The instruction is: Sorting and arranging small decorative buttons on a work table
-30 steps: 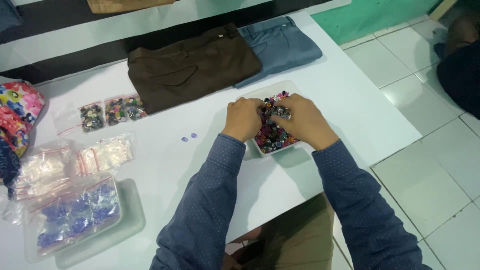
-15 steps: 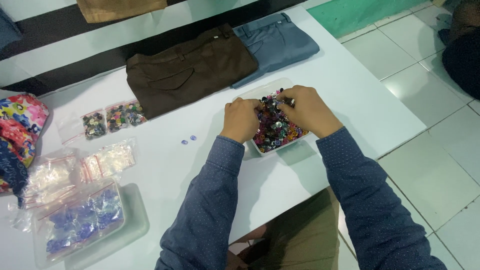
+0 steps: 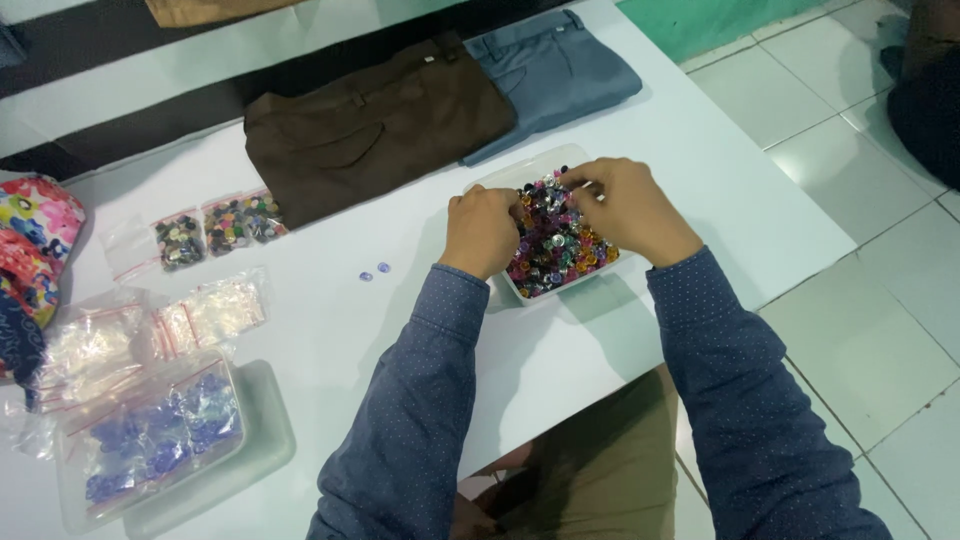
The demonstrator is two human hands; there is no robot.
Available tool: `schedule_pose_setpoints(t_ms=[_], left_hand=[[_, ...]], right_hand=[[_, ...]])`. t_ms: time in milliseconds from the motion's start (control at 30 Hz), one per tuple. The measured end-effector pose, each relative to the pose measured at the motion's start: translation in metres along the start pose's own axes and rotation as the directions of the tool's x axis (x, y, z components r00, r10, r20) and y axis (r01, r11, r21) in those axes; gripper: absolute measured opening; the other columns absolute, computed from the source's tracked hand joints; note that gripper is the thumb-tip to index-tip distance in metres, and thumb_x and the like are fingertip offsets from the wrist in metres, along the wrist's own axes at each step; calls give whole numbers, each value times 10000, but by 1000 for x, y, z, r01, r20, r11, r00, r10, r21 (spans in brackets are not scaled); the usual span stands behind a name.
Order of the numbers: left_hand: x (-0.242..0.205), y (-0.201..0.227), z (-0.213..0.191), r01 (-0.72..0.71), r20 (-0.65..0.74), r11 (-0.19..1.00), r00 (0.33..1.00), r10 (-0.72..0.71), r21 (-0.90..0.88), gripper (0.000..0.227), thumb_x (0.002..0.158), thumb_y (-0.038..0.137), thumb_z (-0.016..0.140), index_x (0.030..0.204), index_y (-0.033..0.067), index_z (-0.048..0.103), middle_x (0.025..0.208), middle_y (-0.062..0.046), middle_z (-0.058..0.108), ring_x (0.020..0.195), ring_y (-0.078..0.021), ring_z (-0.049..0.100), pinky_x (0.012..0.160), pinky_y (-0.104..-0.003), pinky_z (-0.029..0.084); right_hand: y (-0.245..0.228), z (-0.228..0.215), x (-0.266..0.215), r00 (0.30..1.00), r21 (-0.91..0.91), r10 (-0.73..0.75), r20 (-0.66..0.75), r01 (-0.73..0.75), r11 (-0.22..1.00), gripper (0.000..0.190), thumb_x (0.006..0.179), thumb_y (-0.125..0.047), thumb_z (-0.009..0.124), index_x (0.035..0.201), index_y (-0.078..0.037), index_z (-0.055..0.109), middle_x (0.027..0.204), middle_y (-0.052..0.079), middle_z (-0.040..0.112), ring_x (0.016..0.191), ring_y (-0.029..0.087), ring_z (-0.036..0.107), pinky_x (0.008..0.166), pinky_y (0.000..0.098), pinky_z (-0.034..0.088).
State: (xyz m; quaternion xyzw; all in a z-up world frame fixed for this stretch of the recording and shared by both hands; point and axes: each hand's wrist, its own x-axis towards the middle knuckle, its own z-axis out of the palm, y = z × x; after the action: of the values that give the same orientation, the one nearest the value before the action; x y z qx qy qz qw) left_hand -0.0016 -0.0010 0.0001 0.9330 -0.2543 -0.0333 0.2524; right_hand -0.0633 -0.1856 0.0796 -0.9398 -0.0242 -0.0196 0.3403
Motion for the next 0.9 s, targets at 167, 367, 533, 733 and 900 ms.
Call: schedule_pose_setpoints(t_ms=[167, 367, 533, 733, 900], left_hand=[[0, 2, -3, 2, -9, 1000, 1000, -2, 4, 276, 885, -5, 540, 941, 123, 778, 827, -84, 722, 970, -298, 645, 1023, -495, 409], [-2, 5, -6, -3, -1, 999, 1000, 3, 38, 280, 883, -10, 534, 980, 96, 774, 827, -100, 717, 969, -311, 648, 1012, -499, 417], [-2, 7, -12, -9, 1, 1000, 1000, 9, 25, 269, 870, -17, 550, 977, 99, 768, 818, -88, 720, 965, -306, 655, 1005, -497, 427], [-1, 5, -9, -19, -32, 1000, 999, 19, -4, 197, 867, -13, 558, 909, 94, 718, 786, -103, 694, 947, -322, 657, 964, -498, 442], [-6, 11, -14, -48, 12, 998, 999, 48, 46, 360, 890, -18, 534, 1183, 104, 705, 928, -121, 712, 1014, -328, 650, 1030, -526, 385]], right_hand=[[19, 12, 9, 999, -163, 30, 17, -26, 986, 270, 952, 14, 601, 1190, 51, 722, 1030, 278, 728, 860, 361, 750, 630, 386, 630], [21, 34, 19, 992, -201, 49, 113, -25, 979, 346, 924, 5, 564, 1239, 37, 704, 1029, 277, 729, 885, 383, 743, 684, 428, 626], [-5, 10, 12, 995, 50, -17, 94, 12, 999, 370, 917, 10, 567, 1268, 56, 675, 1127, 318, 710, 953, 421, 730, 807, 534, 597], [-3, 6, 6, 999, 134, 14, 36, -18, 991, 345, 930, 73, 553, 1255, 79, 669, 1138, 312, 700, 1010, 436, 713, 836, 489, 590], [7, 24, 8, 977, -143, -132, 169, 157, 977, 384, 860, -83, 714, 1233, 11, 714, 1180, 253, 686, 1097, 461, 671, 889, 531, 559]])
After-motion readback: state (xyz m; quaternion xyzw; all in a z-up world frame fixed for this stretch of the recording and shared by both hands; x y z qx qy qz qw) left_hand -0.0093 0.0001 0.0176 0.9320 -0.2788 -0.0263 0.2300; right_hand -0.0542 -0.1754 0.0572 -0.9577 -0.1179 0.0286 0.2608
